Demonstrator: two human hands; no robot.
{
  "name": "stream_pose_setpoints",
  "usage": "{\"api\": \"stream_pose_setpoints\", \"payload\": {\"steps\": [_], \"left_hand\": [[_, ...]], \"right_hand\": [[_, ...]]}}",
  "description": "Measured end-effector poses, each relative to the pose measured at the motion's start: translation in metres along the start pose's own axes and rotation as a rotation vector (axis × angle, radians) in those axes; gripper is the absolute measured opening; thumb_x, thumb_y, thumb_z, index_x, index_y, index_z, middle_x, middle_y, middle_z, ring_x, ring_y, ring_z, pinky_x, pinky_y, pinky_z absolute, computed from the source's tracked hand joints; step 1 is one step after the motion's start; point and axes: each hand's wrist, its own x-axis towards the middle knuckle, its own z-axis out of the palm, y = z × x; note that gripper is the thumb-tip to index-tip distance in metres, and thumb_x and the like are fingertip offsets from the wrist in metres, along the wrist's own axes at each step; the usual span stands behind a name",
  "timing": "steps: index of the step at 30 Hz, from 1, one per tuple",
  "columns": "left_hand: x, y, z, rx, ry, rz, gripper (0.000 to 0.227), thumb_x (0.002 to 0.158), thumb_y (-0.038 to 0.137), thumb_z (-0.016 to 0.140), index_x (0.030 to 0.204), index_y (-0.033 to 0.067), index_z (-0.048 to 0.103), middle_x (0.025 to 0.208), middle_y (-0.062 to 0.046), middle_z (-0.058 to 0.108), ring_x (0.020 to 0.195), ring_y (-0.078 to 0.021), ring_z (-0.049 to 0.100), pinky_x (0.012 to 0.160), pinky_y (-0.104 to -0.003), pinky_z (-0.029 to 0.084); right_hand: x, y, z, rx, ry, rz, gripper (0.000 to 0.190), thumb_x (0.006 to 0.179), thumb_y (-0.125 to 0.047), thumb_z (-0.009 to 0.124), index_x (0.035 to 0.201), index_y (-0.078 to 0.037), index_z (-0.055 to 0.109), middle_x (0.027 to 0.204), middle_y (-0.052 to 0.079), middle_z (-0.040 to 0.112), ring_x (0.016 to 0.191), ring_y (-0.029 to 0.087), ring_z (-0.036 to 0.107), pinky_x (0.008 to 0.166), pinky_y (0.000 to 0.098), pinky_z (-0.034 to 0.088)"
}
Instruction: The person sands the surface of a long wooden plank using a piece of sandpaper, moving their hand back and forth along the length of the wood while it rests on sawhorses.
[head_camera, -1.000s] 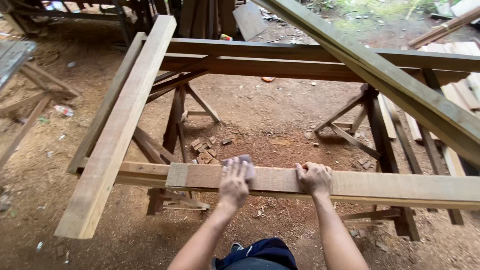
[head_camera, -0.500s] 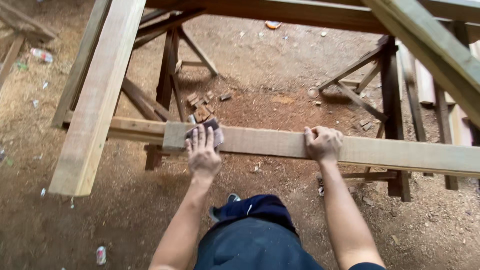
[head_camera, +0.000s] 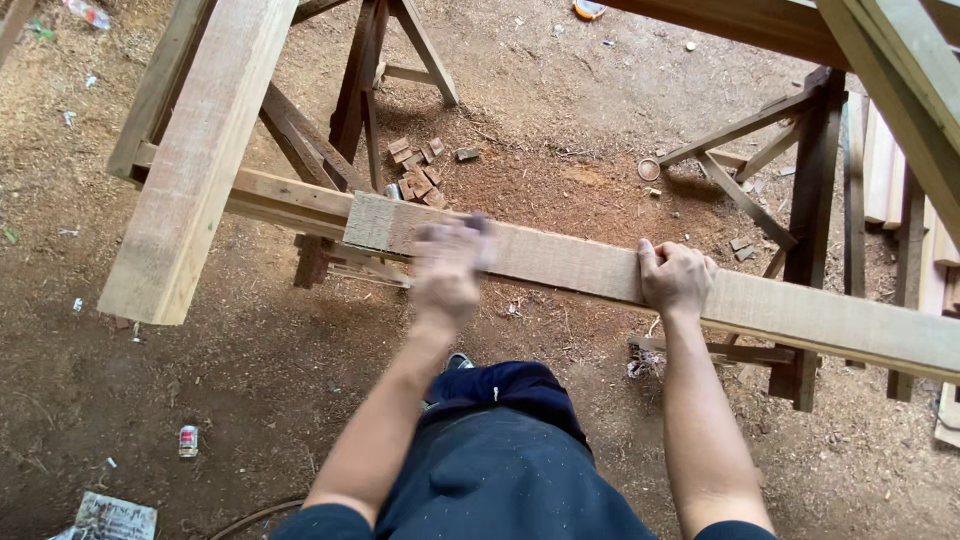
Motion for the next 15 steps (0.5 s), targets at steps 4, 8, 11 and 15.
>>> {"api": "stream_pose_setpoints", "payload": {"steps": [4,8,11,15], "left_hand": [[0.002,-0.038,-0.012,0.025,-0.188,-0.187,0.045,0.101,0.011,0.036,0.143,0.0023,0.051,0.147,-0.022,0.054,0.138,-0.0348,0.052,0.116,-0.048,0.037],[0.0,0.036,0.014,0.119,-0.151,0.135,0.053,0.096,0.006,0.037,0.147,0.0006,0.048,0.152,-0.021,0.051,0.141,-0.0303,0.052,0.12,-0.039,0.038],[-0.01,0.062,0.012,-0.079,-0.264,0.265,0.05,0.097,0.012,0.038,0.145,0.0008,0.047,0.153,-0.021,0.049,0.141,-0.0309,0.047,0.121,-0.042,0.033],[0.005,-0.023,0.007,0.022,-0.288,0.013,0.049,0.102,0.012,0.038,0.147,-0.0052,0.046,0.147,-0.026,0.052,0.14,-0.0403,0.046,0.118,-0.047,0.036]], "right_hand": [[-0.003,0.0,0.002,-0.021,0.019,-0.001,0.048,0.105,-0.052,0.055,0.079,-0.015,0.072,0.08,0.011,0.073,0.081,0.026,0.064,0.099,0.0426,0.04],[0.002,-0.002,0.001,-0.011,-0.008,0.016,0.049,0.106,-0.052,0.056,0.078,-0.014,0.071,0.08,0.01,0.072,0.08,0.027,0.064,0.099,0.0428,0.041],[0.0,0.001,0.003,-0.009,0.011,0.009,0.051,0.107,-0.052,0.057,0.076,-0.014,0.07,0.082,0.01,0.072,0.083,0.027,0.063,0.096,0.0427,0.041],[0.0,0.003,0.004,0.005,-0.001,0.021,0.05,0.106,-0.054,0.057,0.077,-0.015,0.069,0.081,0.009,0.072,0.086,0.027,0.064,0.098,0.0425,0.041]]}}
